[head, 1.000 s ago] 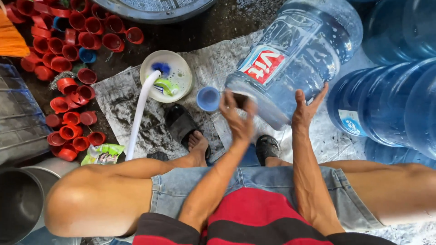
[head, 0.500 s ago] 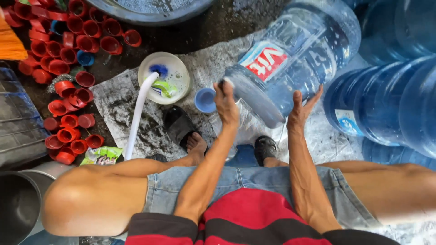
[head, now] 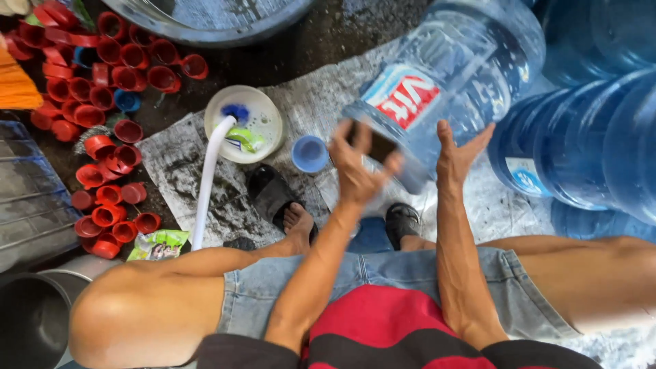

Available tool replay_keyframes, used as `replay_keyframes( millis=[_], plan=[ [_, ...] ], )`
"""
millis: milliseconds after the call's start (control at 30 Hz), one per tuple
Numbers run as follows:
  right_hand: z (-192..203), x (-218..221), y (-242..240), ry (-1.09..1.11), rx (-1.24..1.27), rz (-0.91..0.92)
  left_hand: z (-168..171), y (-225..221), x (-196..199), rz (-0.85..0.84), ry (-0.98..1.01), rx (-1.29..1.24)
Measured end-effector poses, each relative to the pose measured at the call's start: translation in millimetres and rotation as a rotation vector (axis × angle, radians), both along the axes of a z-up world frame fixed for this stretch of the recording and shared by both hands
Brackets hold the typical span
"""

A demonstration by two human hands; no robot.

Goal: Scrubbing the exterior of a large plastic water jug with a brush and rinsing it with water.

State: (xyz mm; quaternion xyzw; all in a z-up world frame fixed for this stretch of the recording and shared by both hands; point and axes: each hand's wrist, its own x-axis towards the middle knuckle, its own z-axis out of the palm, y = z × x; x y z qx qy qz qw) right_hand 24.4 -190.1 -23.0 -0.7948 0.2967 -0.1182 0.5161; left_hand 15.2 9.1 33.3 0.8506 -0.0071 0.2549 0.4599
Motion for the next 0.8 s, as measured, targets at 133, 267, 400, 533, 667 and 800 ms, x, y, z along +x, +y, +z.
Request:
replay_keyframes(
  millis=[133, 267, 400, 533, 667, 800],
  plan=[
    [6.5, -4.5, -5.7, 0.004, 0.039, -0.013, -0.1, -19.6, -8.8, -0.182, -0.043, 0.101],
    [-2.0, -14.9, -16.8, -0.073, 0.231, -0.014, -55.9, 16.5, 46.2, -0.033, 0.293, -0.154],
    [-3.6, -20.0, -24.5, -0.098, 0.260, 0.012, -54.9, 5.7, 50.3, 0.000, -0.022, -0.103],
    [-3.0, -17.4, -22.5, -0.074, 0.214, 0.045, 15.2, -32.4, 10.6, -0.255, 0.043, -0.005],
    [14.6, -19.4, -11.5, -0.035, 0.191, 0.005, -48.8, 15.5, 50.5, -0.004, 0.427, -0.244],
    [34.2, -25.5, -2.9, -0.077, 0.251, 0.002, -59.5, 2.7, 14.9, 0.086, 0.244, -0.079]
  ],
)
